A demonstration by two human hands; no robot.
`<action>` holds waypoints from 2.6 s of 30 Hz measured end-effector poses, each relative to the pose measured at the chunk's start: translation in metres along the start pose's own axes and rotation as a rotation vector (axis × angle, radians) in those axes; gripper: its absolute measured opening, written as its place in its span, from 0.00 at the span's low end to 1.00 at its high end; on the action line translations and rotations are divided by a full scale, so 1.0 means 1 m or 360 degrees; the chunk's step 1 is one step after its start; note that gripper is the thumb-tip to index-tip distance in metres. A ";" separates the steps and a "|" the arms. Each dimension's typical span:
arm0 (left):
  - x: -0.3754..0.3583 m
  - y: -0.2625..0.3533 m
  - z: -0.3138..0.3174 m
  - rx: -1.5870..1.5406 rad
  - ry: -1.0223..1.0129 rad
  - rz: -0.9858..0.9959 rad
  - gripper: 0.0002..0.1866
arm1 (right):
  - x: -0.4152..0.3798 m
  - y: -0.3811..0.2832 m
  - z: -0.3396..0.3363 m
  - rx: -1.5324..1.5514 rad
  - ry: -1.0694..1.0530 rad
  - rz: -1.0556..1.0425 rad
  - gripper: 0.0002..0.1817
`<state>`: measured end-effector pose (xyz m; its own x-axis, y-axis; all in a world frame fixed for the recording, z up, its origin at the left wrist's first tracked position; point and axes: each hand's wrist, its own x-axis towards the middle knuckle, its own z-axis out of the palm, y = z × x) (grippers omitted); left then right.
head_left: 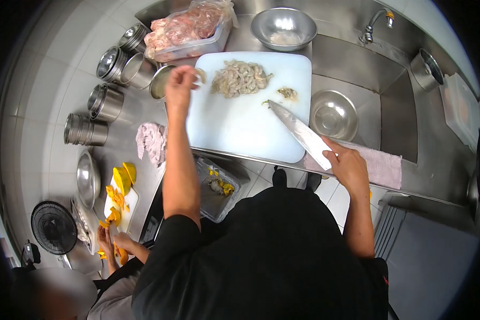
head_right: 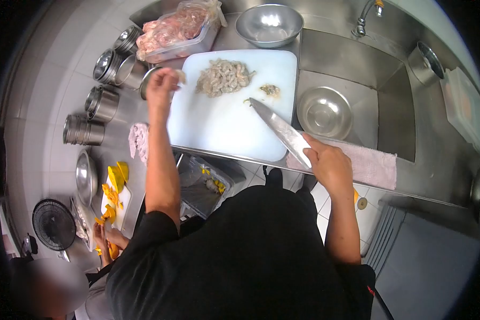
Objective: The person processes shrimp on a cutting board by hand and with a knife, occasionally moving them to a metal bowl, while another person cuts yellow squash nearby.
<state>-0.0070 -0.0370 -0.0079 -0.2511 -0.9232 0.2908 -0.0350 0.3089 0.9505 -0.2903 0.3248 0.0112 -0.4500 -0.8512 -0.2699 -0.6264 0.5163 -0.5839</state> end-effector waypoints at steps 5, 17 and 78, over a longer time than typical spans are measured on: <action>0.065 -0.005 -0.077 0.1034 0.0390 0.0060 0.12 | -0.005 0.020 0.001 -0.0030 0.0337 -0.0280 0.21; 0.019 0.000 0.049 0.1485 -0.0484 0.0760 0.13 | 0.000 -0.009 0.010 -0.0396 0.0319 -0.0581 0.21; -0.075 0.006 0.094 0.1390 -0.0854 0.0026 0.15 | 0.011 -0.003 0.009 0.0137 -0.0045 -0.0034 0.22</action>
<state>-0.0799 0.0555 -0.0339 -0.6500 -0.7598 0.0118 -0.6659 0.5770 0.4729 -0.2876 0.3131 0.0030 -0.4184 -0.8649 -0.2773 -0.5783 0.4891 -0.6529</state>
